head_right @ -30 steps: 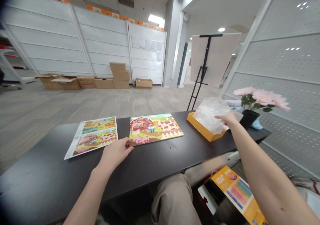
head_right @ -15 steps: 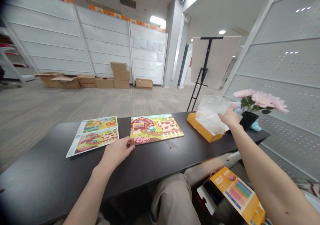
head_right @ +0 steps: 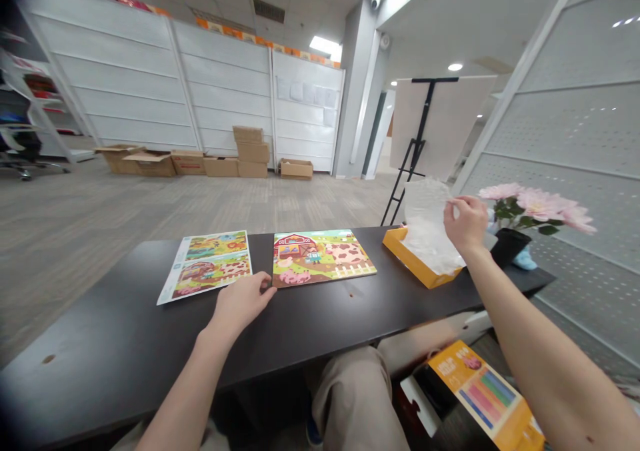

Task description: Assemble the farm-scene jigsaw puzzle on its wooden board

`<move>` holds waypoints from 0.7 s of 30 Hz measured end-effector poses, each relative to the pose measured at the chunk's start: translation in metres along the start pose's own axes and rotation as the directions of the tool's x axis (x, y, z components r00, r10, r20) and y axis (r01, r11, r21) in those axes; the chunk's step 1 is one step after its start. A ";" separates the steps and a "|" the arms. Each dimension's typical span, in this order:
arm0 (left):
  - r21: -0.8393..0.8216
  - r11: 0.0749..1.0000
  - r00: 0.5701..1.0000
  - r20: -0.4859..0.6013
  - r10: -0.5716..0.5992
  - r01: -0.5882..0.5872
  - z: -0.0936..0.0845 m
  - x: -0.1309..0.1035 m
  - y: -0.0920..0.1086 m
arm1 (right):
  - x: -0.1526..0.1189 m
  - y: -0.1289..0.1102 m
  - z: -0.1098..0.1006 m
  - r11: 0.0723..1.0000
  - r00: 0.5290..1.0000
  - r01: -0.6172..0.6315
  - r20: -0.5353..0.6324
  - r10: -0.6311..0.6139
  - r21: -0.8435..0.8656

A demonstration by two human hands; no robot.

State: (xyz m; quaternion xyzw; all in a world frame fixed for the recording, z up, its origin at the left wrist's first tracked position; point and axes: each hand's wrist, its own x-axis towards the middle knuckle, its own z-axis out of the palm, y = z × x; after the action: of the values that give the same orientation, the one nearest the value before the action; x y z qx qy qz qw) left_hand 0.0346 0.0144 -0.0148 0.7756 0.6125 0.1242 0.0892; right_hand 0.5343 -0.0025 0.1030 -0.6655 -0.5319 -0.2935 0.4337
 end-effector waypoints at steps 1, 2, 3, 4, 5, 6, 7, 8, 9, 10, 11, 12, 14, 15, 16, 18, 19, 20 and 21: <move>-0.031 0.999 0.999 -0.026 -0.036 0.035 -0.001 0.000 -0.001 | 0.002 -0.015 -0.001 0.998 0.999 0.035 -0.030 -0.033 0.058; -0.074 0.995 0.997 -0.050 -0.065 0.062 -0.003 0.000 -0.001 | 0.004 -0.033 -0.001 0.991 0.998 0.060 -0.042 -0.056 0.117; -0.129 0.989 0.994 -0.069 -0.083 0.074 -0.004 0.000 -0.002 | 0.005 -0.053 0.000 0.982 0.996 0.076 -0.053 -0.068 0.171; -0.196 0.978 0.992 -0.085 -0.091 0.073 -0.005 0.000 -0.003 | 0.004 -0.076 0.001 0.970 0.995 0.086 -0.067 -0.073 0.228; -0.278 0.959 0.991 -0.099 -0.090 0.059 -0.005 0.000 -0.003 | 0.002 -0.100 0.004 0.954 0.995 0.094 -0.068 -0.077 0.284; -0.373 0.927 0.991 -0.111 -0.080 0.033 -0.006 0.000 -0.003 | -0.003 -0.126 0.007 0.930 0.996 0.088 -0.048 -0.076 0.358; -0.479 0.878 0.991 -0.117 -0.069 0.004 -0.006 0.000 -0.004 | -0.010 -0.152 0.012 0.889 0.997 0.072 -0.039 -0.061 0.452; -0.590 0.807 0.992 -0.108 -0.062 -0.014 -0.007 -0.001 -0.004 | -0.019 -0.179 0.017 0.832 0.998 0.041 0.021 -0.064 0.554; -0.703 0.711 0.995 -0.076 -0.057 -0.013 -0.007 -0.002 -0.004 | -0.029 -0.205 0.024 0.758 0.995 -0.021 0.088 -0.048 0.652; -0.806 0.592 0.998 -0.026 -0.051 0.009 -0.009 -0.003 -0.004 | -0.041 -0.229 0.032 0.672 0.989 -0.097 0.147 -0.017 0.734; -0.887 0.459 0.999 0.032 -0.042 0.048 -0.011 -0.005 -0.006 | -0.055 -0.253 0.041 0.575 0.978 -0.179 0.211 0.012 0.799; -0.941 0.327 0.996 0.083 -0.031 0.089 -0.014 -0.007 -0.008 | -0.069 -0.274 0.051 0.475 0.958 -0.267 0.285 0.034 0.839; -0.986 0.126 0.994 0.105 -0.043 0.109 -0.022 -0.011 -0.017 | -0.099 -0.310 0.072 0.299 0.888 -0.443 0.460 0.016 0.845; -0.994 0.068 0.993 0.084 -0.079 0.089 -0.027 -0.013 -0.023 | -0.114 -0.324 0.081 0.231 0.844 -0.522 0.537 -0.004 0.821; -0.998 0.038 0.989 0.054 -0.141 0.060 -0.032 -0.015 -0.032 | -0.127 -0.336 0.090 0.185 0.801 -0.585 0.598 -0.023 0.790; -1.000 0.017 0.955 0.016 -0.297 0.022 -0.042 -0.019 -0.053 | -0.150 -0.351 0.102 0.140 0.735 -0.664 0.676 -0.061 0.735; -1.000 0.020 0.921 0.007 -0.388 0.016 -0.047 -0.022 -0.066 | -0.159 -0.355 0.106 0.144 0.697 -0.693 0.708 -0.115 0.706; -0.999 0.046 0.871 -0.018 -0.490 0.005 -0.051 -0.025 -0.079 | -0.164 -0.354 0.109 0.168 0.652 -0.713 0.732 -0.197 0.680; -0.996 0.087 0.828 -0.041 -0.559 0.009 -0.054 -0.029 -0.092 | -0.167 -0.351 0.110 0.207 0.598 -0.721 0.745 -0.296 0.661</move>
State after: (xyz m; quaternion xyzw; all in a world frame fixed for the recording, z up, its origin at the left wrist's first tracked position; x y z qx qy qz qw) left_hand -0.0733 0.0067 0.0078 0.3403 0.5271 0.6300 0.4577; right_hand 0.1450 0.0403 0.0042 -0.3810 -0.6002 0.4799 0.5140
